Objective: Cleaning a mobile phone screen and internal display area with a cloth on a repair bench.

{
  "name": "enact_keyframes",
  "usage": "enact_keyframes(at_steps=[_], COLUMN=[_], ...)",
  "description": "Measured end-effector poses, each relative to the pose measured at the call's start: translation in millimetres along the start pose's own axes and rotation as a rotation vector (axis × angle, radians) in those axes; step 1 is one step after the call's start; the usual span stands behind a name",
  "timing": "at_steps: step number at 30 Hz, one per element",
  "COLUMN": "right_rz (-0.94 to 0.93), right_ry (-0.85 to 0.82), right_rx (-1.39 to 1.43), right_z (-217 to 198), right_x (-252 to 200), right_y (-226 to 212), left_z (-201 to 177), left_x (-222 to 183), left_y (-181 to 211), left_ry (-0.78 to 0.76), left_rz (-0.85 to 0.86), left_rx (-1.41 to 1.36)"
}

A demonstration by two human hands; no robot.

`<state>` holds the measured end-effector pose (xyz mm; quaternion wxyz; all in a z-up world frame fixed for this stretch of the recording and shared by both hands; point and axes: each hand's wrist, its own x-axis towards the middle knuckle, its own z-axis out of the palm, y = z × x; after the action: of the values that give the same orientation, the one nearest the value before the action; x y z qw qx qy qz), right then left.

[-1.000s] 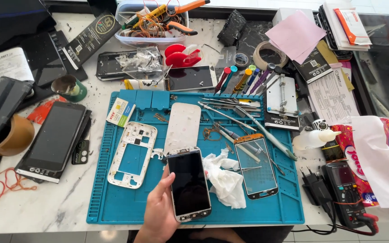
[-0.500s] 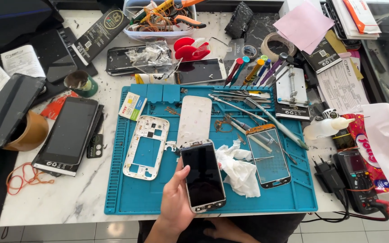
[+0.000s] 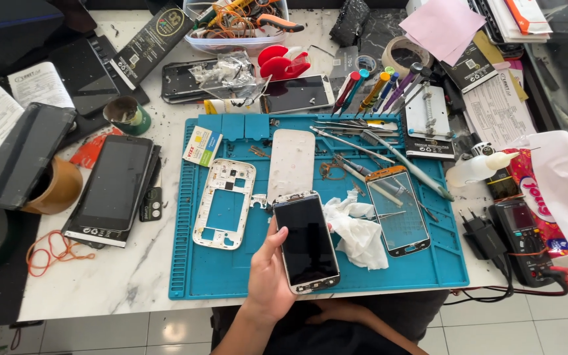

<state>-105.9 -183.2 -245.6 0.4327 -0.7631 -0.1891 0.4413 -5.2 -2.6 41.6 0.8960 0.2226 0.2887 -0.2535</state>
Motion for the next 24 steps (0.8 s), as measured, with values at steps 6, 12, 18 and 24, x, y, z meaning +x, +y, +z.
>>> enact_keyframes(at_steps=[6,12,18,24], right_rz=[0.288,0.575,0.511,0.044], right_ry=[0.274,0.073,0.065,0.146], right_rx=[0.098,-0.267,-0.289,0.191], right_z=[46.7,19.3,13.4,27.2], right_x=[-1.1,-12.8,6.3,14.8], right_y=[31.6,-35.8,-35.7,38.4], left_z=[-1.2,-4.3,-2.2,-7.2], left_x=[-2.0,-0.9,-4.7,-4.5], left_y=[0.8,1.9,2.7,4.7], left_ry=[-0.011,0.095,0.012,0.030], left_rz=[0.017,-0.030,-0.029,-0.043], left_rx=[-0.034,0.000,-0.003,-0.014])
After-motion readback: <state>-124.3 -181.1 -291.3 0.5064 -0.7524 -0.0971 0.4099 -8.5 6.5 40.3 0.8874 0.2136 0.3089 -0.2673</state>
